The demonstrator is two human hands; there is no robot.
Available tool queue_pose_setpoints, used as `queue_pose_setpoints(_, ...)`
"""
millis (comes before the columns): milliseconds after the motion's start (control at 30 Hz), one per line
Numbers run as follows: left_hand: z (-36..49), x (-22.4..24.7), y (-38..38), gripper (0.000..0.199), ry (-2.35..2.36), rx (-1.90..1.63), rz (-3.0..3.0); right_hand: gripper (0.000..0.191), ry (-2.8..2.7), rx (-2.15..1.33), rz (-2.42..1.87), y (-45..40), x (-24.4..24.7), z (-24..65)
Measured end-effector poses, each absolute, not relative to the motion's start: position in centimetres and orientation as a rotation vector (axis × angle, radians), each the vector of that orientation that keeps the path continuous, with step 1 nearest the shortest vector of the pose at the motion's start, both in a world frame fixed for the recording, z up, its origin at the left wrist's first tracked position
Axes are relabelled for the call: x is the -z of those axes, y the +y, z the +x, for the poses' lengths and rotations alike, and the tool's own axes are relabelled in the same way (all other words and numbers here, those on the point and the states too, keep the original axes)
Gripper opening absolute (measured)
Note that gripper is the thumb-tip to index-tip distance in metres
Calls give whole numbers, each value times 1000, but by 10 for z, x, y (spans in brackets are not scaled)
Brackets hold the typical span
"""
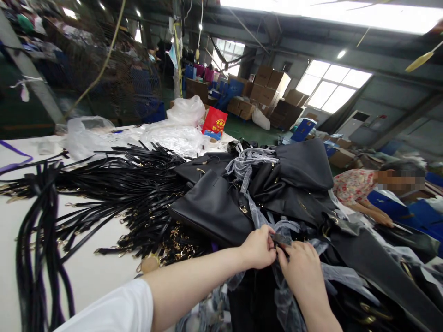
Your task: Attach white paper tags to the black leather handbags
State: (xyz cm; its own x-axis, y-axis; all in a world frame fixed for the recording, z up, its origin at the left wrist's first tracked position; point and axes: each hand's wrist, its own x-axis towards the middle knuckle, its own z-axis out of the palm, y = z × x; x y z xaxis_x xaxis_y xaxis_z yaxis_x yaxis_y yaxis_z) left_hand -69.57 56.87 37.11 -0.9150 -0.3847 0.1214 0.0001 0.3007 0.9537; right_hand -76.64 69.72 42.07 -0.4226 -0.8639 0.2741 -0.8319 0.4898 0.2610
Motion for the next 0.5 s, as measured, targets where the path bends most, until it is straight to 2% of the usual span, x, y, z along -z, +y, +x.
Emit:
queue_pose_setpoints(133, -695, -372, 570, 45, -2237, 1660, 345, 24, -2366, 142, 1324, 695, -418, -762)
queue_pose_setpoints(333, -688, -372, 569, 50, -2225, 1675, 378, 29, -2465, -104, 1252, 700, -404, -775)
queue_pose_setpoints(467, -682, -381, 562, 21, -2310, 1448, 410, 32, -2527, -181, 1252, 700, -402, -781)
queue_pose_setpoints(500, -680, -385, 560, 19, -2320, 1357, 443, 33, -2552, -205, 1250, 700, -401, -781)
